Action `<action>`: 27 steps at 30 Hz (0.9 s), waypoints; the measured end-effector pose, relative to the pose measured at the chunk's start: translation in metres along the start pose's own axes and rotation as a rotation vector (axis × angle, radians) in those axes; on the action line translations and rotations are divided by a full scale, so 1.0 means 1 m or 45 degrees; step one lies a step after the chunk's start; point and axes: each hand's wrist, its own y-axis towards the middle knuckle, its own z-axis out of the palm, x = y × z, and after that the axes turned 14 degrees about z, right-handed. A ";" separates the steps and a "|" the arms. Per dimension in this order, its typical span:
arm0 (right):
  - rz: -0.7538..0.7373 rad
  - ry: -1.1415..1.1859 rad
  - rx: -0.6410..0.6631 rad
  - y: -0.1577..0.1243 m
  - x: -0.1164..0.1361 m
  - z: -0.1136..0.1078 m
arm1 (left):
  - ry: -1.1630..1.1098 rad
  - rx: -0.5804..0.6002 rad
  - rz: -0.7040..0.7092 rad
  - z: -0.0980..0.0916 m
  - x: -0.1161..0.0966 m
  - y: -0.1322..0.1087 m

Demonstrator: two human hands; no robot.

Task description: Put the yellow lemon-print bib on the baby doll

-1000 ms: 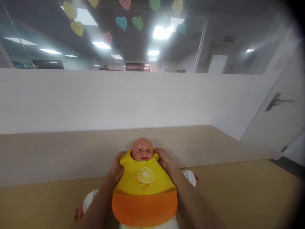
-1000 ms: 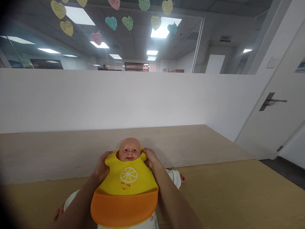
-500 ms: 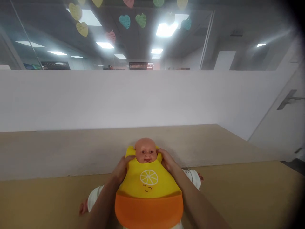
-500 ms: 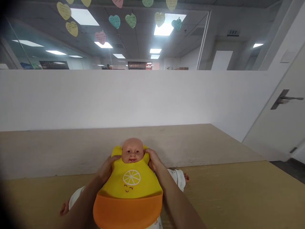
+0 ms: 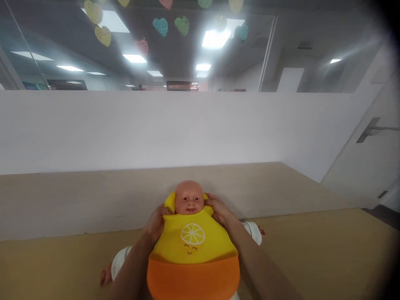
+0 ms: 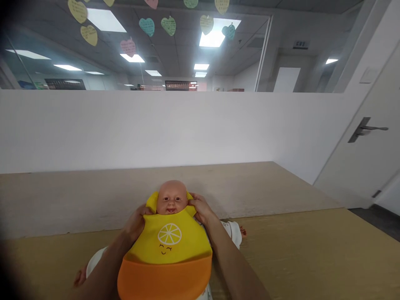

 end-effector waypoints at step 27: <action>0.156 -0.205 0.083 0.003 -0.004 0.000 | -0.138 -0.047 0.063 -0.010 0.013 0.006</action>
